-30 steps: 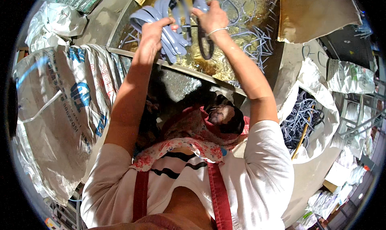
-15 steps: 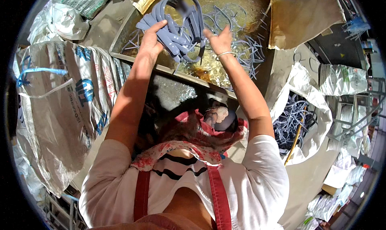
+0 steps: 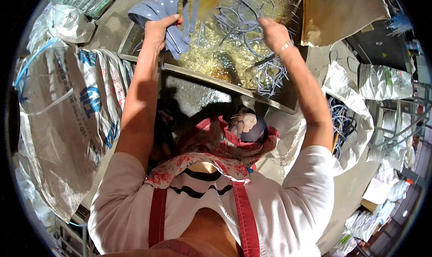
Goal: The person sorts gray plastic loops from a pile on a table into a large white sack. They then move to a different area and sort yellow plastic cups from a sack onto a white tray, handling them one by one.
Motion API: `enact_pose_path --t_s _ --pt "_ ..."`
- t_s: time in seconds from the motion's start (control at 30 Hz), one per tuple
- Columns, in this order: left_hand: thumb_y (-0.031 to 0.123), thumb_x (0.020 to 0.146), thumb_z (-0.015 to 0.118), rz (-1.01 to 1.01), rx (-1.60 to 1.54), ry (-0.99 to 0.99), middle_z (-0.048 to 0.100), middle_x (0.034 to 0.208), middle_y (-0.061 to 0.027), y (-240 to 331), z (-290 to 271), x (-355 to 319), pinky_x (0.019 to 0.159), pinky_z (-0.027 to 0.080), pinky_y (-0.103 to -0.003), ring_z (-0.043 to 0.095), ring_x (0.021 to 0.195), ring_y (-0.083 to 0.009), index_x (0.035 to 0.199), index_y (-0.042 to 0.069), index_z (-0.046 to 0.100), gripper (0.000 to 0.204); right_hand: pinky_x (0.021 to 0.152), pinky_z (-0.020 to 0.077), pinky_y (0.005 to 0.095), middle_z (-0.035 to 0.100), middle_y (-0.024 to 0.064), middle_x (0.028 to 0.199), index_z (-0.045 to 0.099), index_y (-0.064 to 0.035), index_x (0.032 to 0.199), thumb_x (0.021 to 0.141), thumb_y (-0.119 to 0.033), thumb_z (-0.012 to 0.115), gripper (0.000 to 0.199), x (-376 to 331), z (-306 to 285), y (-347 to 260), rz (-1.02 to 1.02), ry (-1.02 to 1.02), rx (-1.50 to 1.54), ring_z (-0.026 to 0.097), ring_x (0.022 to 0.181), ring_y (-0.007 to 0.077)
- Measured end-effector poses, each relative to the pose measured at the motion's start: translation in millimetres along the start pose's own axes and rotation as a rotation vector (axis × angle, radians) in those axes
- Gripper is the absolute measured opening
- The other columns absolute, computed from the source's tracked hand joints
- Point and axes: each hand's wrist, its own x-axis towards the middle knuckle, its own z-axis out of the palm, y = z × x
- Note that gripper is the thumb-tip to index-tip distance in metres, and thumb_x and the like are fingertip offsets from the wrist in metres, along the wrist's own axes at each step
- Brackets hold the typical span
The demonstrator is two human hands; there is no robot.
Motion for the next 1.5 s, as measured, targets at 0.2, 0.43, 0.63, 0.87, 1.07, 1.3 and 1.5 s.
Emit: enact_pose_path --t_s 0.2,0.43,0.63,0.87,1.07,1.3,1.5 --pt "0.003 0.071 0.069 -0.017 0.043 -0.254 0.064 0.08 -0.0085 -21 25 -4 0.065 0.052 -0.028 0.062 0.065 -0.018 0.093 -0.003 0.06 0.025 0.069 0.0485 0.0407 0.055 0.0134 0.104 0.045 -0.0106 0.119 0.077 -0.014 0.062 0.046 83 -48 -53 -0.29 0.055 -0.082 0.058 0.087 0.033" --pt "0.008 0.072 0.07 -0.181 -0.171 -0.08 0.06 0.069 -0.0074 -2 33 -8 0.052 0.05 -0.029 0.058 0.055 -0.0172 0.083 -0.001 0.06 0.017 0.077 0.0455 0.0421 0.055 0.0181 0.095 0.046 -0.0052 0.105 0.074 -0.022 0.062 0.039 102 -45 -92 -0.181 0.421 0.293 0.055 0.087 0.0344" --pt "0.008 0.072 0.069 -0.195 -0.578 0.021 0.058 0.074 -0.0088 -14 23 18 0.065 0.05 -0.031 0.057 0.068 -0.0212 0.084 0.001 0.056 0.019 0.094 0.0373 0.0406 0.045 0.0235 0.12 0.02 -0.0034 0.135 0.051 -0.046 0.082 0.113 43 42 -126 -0.173 -0.314 0.631 0.046 0.108 0.0328" --pt "-0.002 0.073 0.065 0.134 -0.542 0.262 0.058 0.074 -0.0106 -4 35 3 0.058 0.051 -0.036 0.058 0.061 -0.0224 0.085 0.0 0.056 0.015 0.046 0.0485 0.0335 0.057 0.0131 0.056 0.055 0.0062 0.079 0.083 -0.016 0.057 0.023 43 30 -165 0.438 -0.641 0.837 0.056 0.044 0.02" --pt "-0.004 0.07 0.066 0.217 -0.469 0.218 0.058 0.074 -0.0125 19 6 7 0.053 0.052 -0.036 0.058 0.057 -0.0235 0.086 -0.005 0.056 0.019 0.053 0.0505 0.0346 0.058 0.0139 0.068 0.048 0.0004 0.097 0.083 -0.04 0.057 0.044 42 3 -132 0.452 -0.256 0.342 0.061 0.062 0.0179" --pt "0.006 0.073 0.067 0.025 -0.58 -0.009 0.056 0.071 -0.012 18 9 4 0.054 0.049 -0.035 0.055 0.056 -0.0216 0.083 -0.003 0.057 0.017 0.083 0.0476 0.0345 0.063 0.0225 0.079 0.018 0.0073 0.134 0.042 -0.072 0.07 0.132 61 56 -72 0.448 -0.248 0.517 0.061 0.093 0.0294" --pt "0.012 0.075 0.066 0.003 -0.499 -0.079 0.056 0.069 -0.0072 16 9 -2 0.062 0.048 -0.036 0.055 0.06 -0.0187 0.08 0.001 0.056 0.015 0.055 0.0483 0.0346 0.058 0.0143 0.059 0.058 0.0011 0.056 0.051 -0.063 0.074 0.066 61 71 -90 0.676 -0.459 0.665 0.057 0.051 0.0224"
